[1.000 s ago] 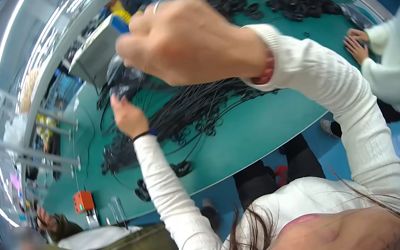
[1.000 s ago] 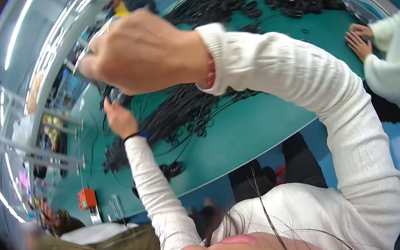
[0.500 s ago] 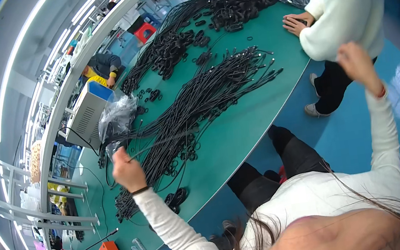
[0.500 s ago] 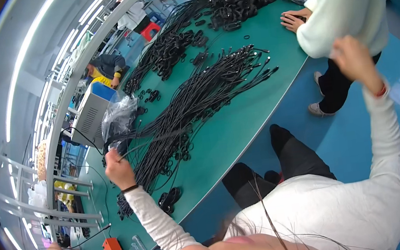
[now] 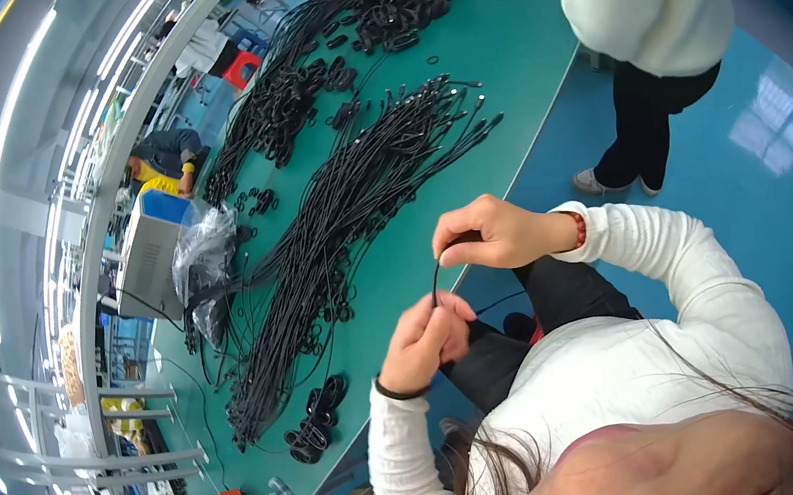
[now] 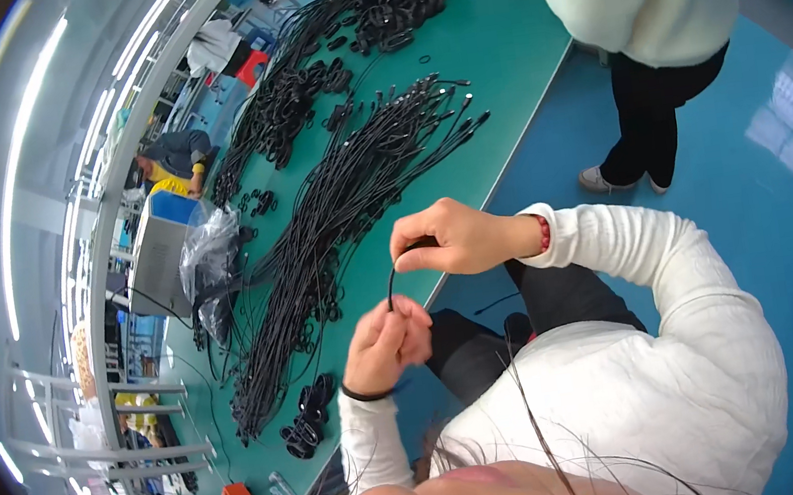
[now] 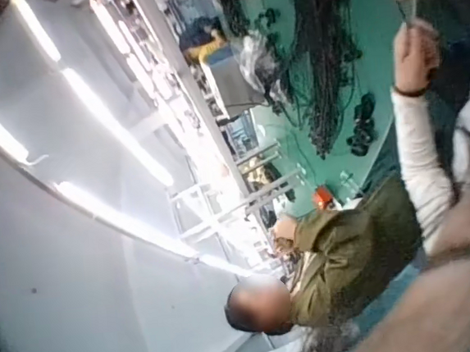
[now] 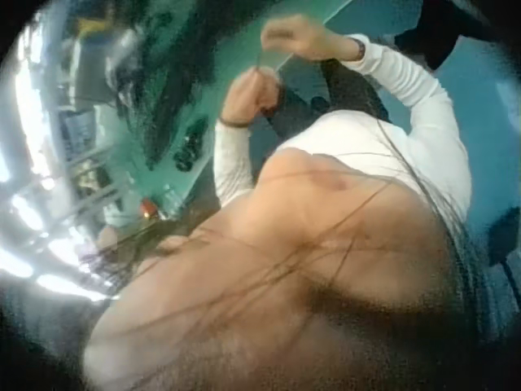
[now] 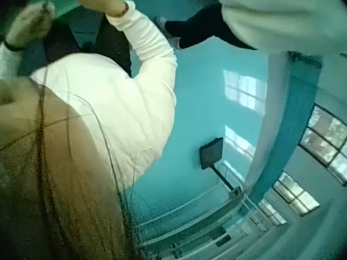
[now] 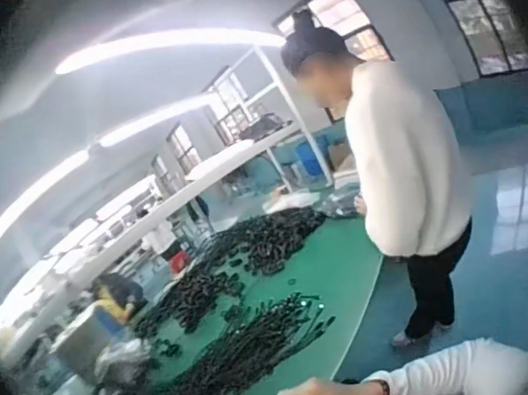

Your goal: The recorder is sorting and wrapping long black cables at an industrial workstation.

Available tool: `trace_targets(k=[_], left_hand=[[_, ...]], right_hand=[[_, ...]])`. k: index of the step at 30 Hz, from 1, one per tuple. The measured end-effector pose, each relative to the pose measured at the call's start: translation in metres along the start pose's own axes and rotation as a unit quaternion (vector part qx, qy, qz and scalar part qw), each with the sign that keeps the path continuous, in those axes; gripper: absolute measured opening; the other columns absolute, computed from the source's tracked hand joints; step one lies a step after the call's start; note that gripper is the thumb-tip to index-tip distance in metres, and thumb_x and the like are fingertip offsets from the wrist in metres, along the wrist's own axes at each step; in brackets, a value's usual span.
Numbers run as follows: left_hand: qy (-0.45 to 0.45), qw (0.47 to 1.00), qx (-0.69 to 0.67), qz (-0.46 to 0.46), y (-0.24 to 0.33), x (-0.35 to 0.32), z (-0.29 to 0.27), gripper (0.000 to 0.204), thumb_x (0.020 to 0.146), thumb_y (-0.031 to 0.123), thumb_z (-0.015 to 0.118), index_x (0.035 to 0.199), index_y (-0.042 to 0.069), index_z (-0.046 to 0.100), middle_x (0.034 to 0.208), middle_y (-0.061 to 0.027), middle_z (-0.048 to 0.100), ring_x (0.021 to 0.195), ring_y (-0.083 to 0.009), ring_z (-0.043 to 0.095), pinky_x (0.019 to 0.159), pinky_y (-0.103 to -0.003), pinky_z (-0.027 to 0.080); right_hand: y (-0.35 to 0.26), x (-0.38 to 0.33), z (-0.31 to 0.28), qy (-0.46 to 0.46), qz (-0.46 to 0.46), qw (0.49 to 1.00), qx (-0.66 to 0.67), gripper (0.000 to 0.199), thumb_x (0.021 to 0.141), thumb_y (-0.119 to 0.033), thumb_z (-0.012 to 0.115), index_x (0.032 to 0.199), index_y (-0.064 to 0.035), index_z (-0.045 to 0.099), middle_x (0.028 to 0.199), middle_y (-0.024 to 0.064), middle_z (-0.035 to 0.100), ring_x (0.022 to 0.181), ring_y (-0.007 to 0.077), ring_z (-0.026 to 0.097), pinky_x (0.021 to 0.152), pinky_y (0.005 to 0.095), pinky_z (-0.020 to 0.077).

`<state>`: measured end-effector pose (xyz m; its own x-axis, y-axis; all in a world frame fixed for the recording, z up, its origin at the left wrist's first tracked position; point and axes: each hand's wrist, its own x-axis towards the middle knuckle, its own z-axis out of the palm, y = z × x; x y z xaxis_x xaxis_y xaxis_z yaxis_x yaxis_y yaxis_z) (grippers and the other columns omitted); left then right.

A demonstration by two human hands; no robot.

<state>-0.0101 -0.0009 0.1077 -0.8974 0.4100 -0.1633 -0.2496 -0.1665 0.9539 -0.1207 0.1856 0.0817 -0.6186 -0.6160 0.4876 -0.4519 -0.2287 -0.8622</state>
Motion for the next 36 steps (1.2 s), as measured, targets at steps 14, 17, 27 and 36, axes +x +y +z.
trace_targets(k=[14, 17, 27, 36], left_hand=[[0.006, 0.891, -0.414, 0.185, -0.032, -0.008, 0.023, 0.029, 0.103, 0.026, 0.041, 0.118, 0.002, 0.049, 0.074, -0.0030, 0.044, 0.052, -0.0087, 0.036, 0.048, -0.024, 0.031], [0.142, 0.904, -0.310, 0.260, -0.029, -0.017, -0.006, 0.032, 0.103, 0.024, 0.042, 0.123, 0.001, 0.048, 0.094, -0.0103, 0.054, 0.068, -0.0149, 0.049, 0.058, -0.027, 0.042], [0.168, 0.982, 0.065, 0.052, -0.075, -0.013, -0.041, 0.041, 0.102, 0.014, 0.038, 0.137, -0.006, 0.037, 0.128, -0.0224, 0.054, 0.107, -0.0294, 0.062, 0.089, -0.034, 0.052], [-0.103, 0.977, -0.172, 0.076, -0.087, -0.009, -0.022, 0.058, 0.100, 0.030, 0.047, 0.142, -0.007, 0.031, 0.118, -0.0324, 0.058, 0.069, -0.0272, 0.070, 0.058, -0.027, 0.058]], right_hand=[[0.061, -0.031, 0.023, -0.068, 0.073, 0.995, 0.004, 0.010, 0.090, -0.011, 0.060, 0.083, -0.0041, 0.065, 0.064, 0.0007, 0.059, 0.051, 0.0115, 0.044, 0.050, 0.0252, 0.0371], [0.066, -0.059, 0.029, -0.108, 0.060, 0.991, -0.057, 0.011, 0.091, -0.012, 0.058, 0.085, -0.0040, 0.063, 0.065, 0.0038, 0.061, 0.049, 0.0165, 0.050, 0.050, 0.0287, 0.0408], [-0.003, -0.008, 0.000, -0.176, -0.145, 0.937, -0.265, 0.007, 0.077, -0.005, 0.067, 0.080, -0.0043, 0.061, 0.067, 0.0067, 0.062, 0.047, 0.0206, 0.050, 0.046, 0.0268, 0.0403], [0.050, 0.018, 0.016, -0.158, -0.010, 0.986, -0.056, 0.004, 0.083, -0.006, 0.064, 0.080, -0.0035, 0.063, 0.064, 0.0019, 0.059, 0.050, 0.0121, 0.045, 0.049, 0.0243, 0.0356]])
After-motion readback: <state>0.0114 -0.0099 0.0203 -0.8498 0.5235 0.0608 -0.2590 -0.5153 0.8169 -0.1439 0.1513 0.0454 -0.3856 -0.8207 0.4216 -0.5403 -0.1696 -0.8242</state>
